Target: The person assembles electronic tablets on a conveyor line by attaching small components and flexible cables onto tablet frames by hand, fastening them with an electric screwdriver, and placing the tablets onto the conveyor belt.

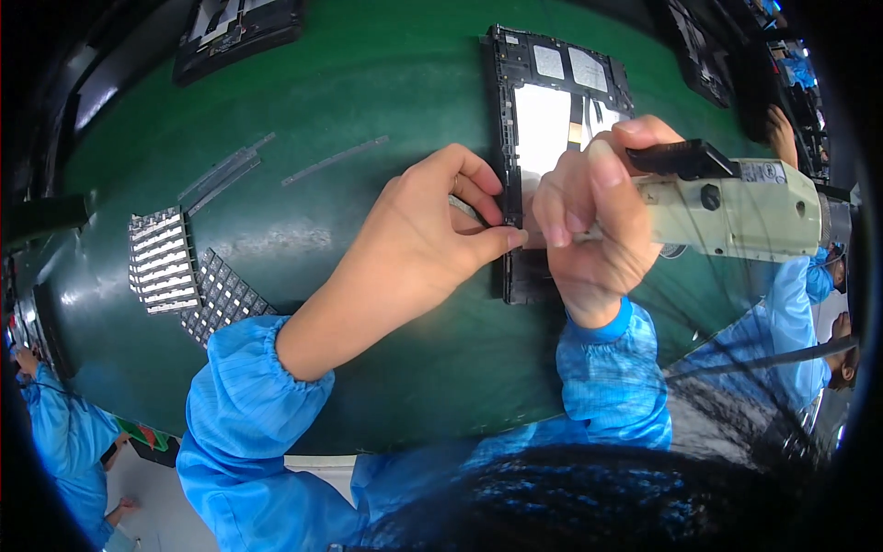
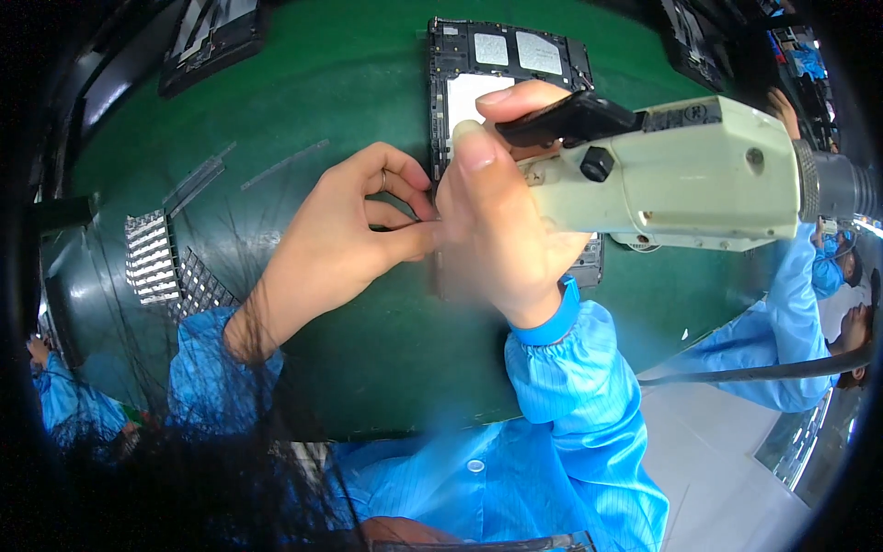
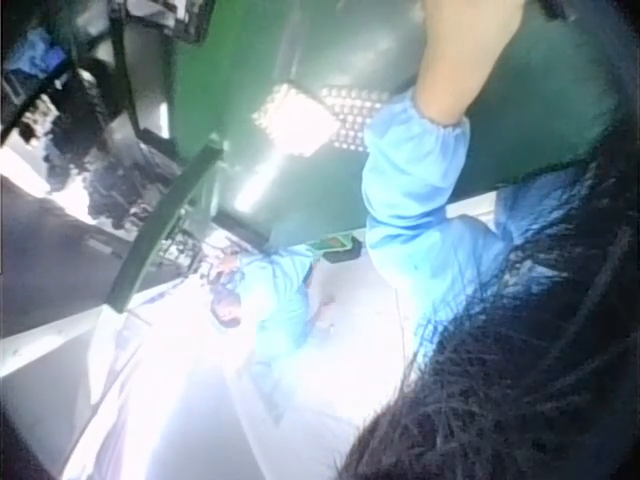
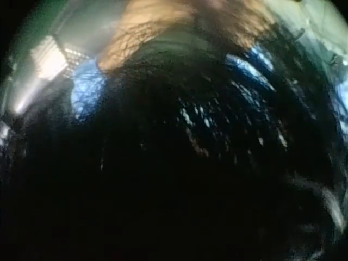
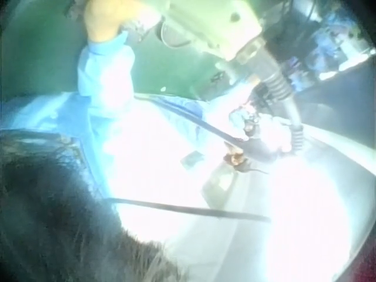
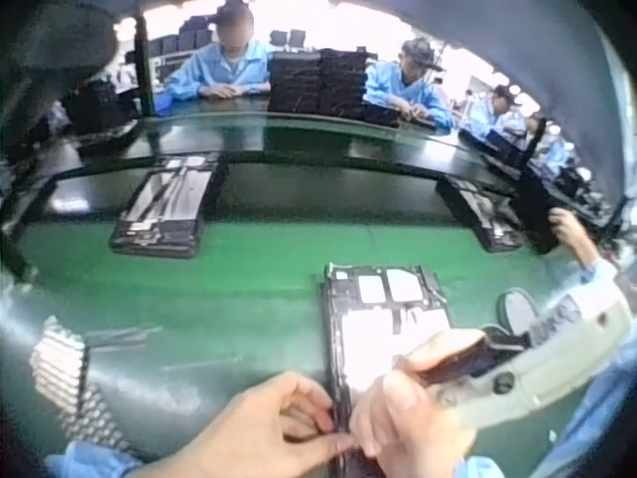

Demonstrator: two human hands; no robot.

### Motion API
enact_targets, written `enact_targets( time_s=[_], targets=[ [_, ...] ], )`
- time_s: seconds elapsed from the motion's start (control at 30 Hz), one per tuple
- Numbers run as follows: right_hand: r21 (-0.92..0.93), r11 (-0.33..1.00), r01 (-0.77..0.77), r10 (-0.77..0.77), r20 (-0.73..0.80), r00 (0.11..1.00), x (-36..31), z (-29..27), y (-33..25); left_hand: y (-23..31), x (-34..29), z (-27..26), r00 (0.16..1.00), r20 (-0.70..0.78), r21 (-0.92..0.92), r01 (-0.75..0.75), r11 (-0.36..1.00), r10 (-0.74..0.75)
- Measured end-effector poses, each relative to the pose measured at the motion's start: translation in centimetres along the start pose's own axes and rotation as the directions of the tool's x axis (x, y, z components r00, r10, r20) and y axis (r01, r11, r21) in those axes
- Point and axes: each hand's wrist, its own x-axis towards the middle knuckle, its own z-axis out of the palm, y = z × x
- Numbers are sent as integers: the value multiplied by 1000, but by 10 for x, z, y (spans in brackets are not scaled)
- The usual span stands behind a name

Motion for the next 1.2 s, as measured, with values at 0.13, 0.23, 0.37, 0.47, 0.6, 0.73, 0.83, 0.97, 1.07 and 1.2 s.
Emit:
enact_targets(
  time_s=[0.13, 0.23, 0.37, 0.47, 0.6, 0.73, 0.83, 0.97, 1.07, 1.2],
  targets=[
    [-22, 1000, 14, -14, 4, 1000, -2, -1, 2, -2, 0, 0, 1000, -1, 8, -12, 1000, 12],
    [-65, 998, 15, -13, 23, 1000, -2, -3, 3, -4, 1, 1, 1000, -6, -8, -13, 1000, 13],
    [-129, 991, 48, -45, 22, 999, -3, 4, 5, -7, 4, 2, 998, -15, -2, -60, 998, 60],
    [-127, 991, 53, -45, 70, 997, -5, 3, 10, -11, 4, 3, 994, -54, 17, -92, 996, 92],
    [-56, 998, -32, 30, -38, 999, -8, 7, 12, -18, 5, 2, 991, -84, 11, -105, 994, 105],
    [32, 999, -2, 2, -7, 1000, -7, 8, 9, -23, 6, 1, 991, -82, 34, -106, 994, 109],
    [-69, 993, 94, -81, 171, 982, -5, 2, 4, -21, 9, 6, 991, -58, 27, -119, 992, 121],
    [-100, 993, 57, -44, 132, 990, -8, -2, 2, -22, 10, 7, 987, -39, -133, -163, 978, 159],
    [0, 997, 73, -72, 136, 988, -3, -13, -16, -15, 6, 2, 999, -37, -124, -44, 991, 40],
    [-31, 973, 230, -233, -134, 963, -16, -92, -39, -10, 3, 3, 999, -48, -89, 12, 996, -16]
  ],
)
